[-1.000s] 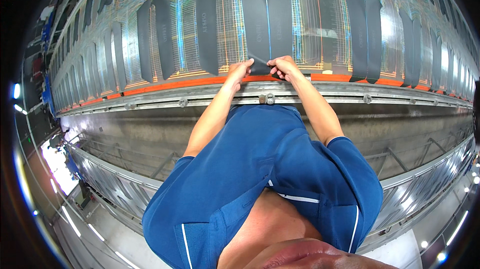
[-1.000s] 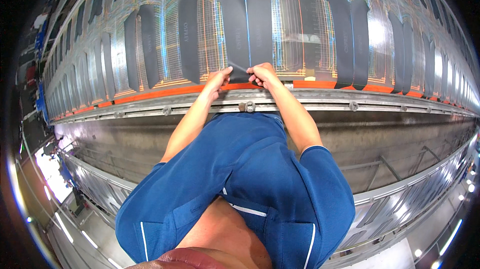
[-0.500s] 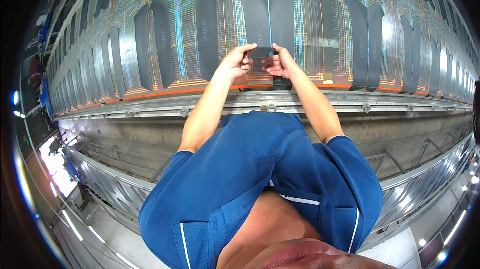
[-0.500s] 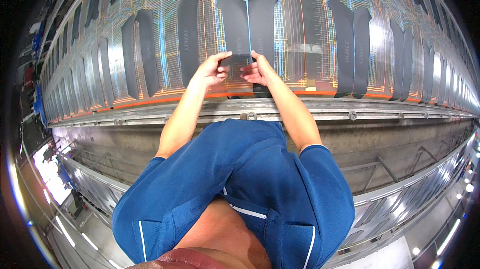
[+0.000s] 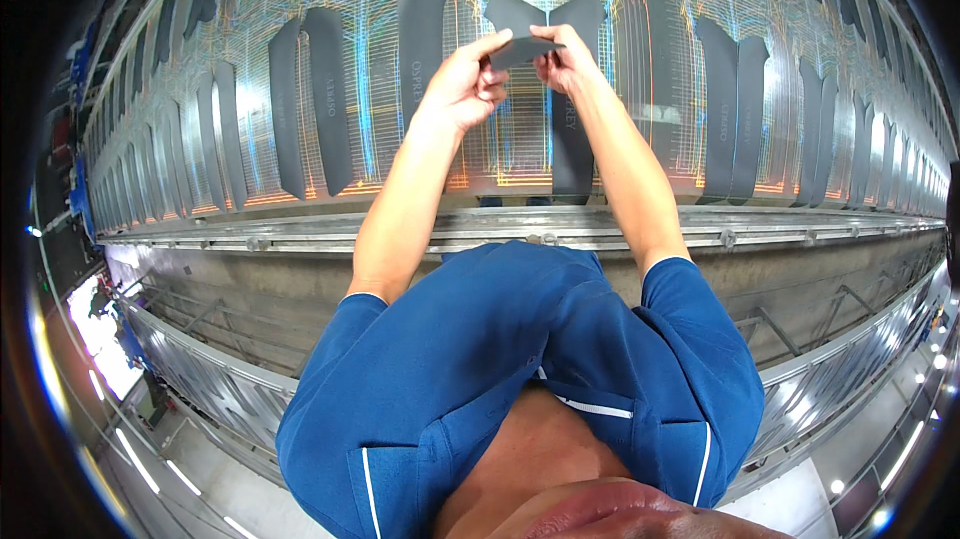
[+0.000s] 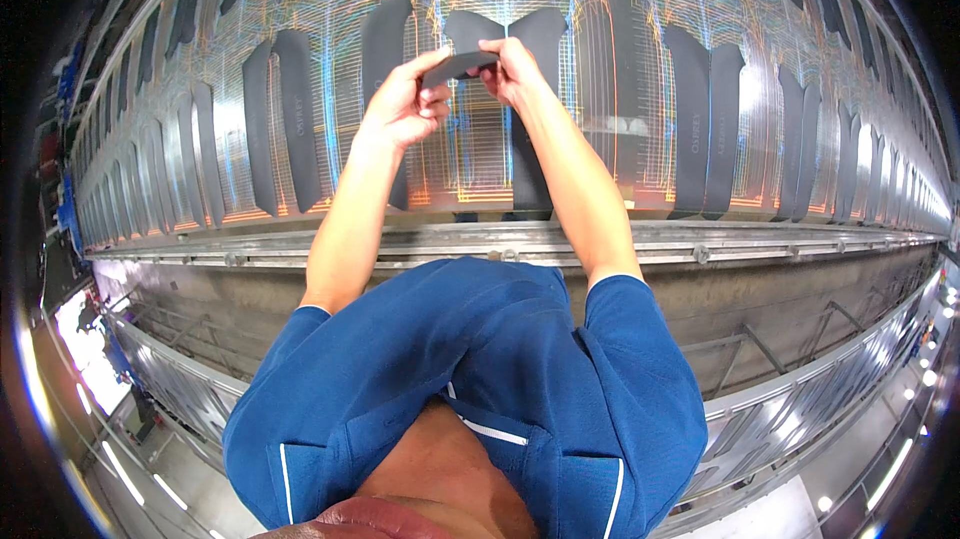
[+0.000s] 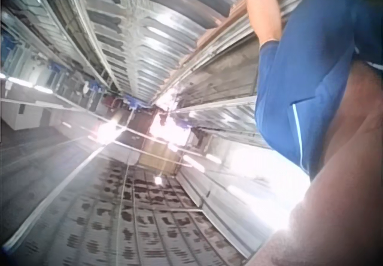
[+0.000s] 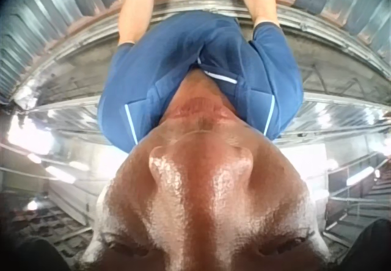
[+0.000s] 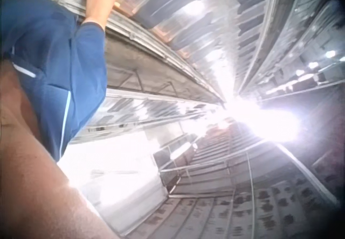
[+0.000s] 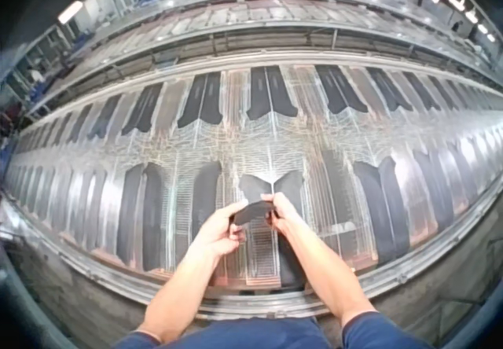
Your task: The person repeatedly picks up dark gray Osprey-branded fabric items from a metal rack, folds them in half, and places them back on the rack. The action is performed one at a time in a repetitive loop throughout the clip.
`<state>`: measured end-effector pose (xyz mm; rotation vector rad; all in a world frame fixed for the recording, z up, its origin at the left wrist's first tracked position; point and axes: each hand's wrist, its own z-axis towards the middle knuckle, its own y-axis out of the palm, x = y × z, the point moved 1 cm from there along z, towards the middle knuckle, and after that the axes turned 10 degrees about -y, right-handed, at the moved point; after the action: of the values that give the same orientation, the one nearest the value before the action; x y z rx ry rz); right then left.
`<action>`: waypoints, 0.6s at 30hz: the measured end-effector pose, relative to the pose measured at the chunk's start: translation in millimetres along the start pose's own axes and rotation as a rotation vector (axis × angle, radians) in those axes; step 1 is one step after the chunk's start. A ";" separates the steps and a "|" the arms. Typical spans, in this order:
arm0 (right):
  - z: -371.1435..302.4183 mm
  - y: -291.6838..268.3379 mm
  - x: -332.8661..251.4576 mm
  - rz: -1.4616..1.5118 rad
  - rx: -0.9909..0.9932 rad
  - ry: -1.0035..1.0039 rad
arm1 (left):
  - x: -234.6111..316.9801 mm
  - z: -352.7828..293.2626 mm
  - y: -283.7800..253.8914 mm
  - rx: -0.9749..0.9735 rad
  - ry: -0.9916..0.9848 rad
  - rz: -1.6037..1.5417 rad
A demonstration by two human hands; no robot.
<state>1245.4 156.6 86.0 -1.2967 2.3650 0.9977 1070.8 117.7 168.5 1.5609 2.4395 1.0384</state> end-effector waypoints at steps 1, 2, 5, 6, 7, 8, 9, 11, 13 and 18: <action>-9.1 1.0 3.6 -0.001 0.026 0.024 | -6.1 2.7 -7.0 -0.017 -0.009 0.007; -11.3 2.2 4.6 -0.004 0.049 0.050 | -16.1 -0.2 -14.8 -0.013 -0.013 0.048; 53.1 -49.3 40.0 0.046 0.074 0.160 | -39.5 -12.9 -17.9 -0.034 -0.090 0.019; 73.2 -63.2 52.0 0.040 0.088 0.173 | -42.5 -21.9 -12.4 -0.006 -0.097 0.012; 101.3 -77.7 59.5 0.047 0.082 0.155 | -42.5 -22.9 -9.7 -0.007 -0.103 0.012; 112.9 -76.9 63.6 0.014 0.087 0.137 | -43.9 -24.6 -13.5 0.009 -0.103 0.000; 118.6 -70.7 62.7 -0.022 0.091 0.116 | -42.3 -27.1 -14.8 0.023 -0.100 -0.012; 127.6 -63.0 56.9 -0.154 0.148 0.030 | -32.8 -30.1 -10.6 0.038 -0.101 -0.027; 122.0 -45.9 48.6 -0.191 0.167 0.006 | -22.3 -35.5 -6.7 0.039 -0.077 -0.046; 71.7 31.4 -34.5 0.077 0.006 -0.225 | 13.9 -91.7 43.3 0.032 0.120 0.028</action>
<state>1232.6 238.8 65.7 -1.0379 2.2581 1.0956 1061.8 94.3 267.7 1.5914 2.5307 1.1346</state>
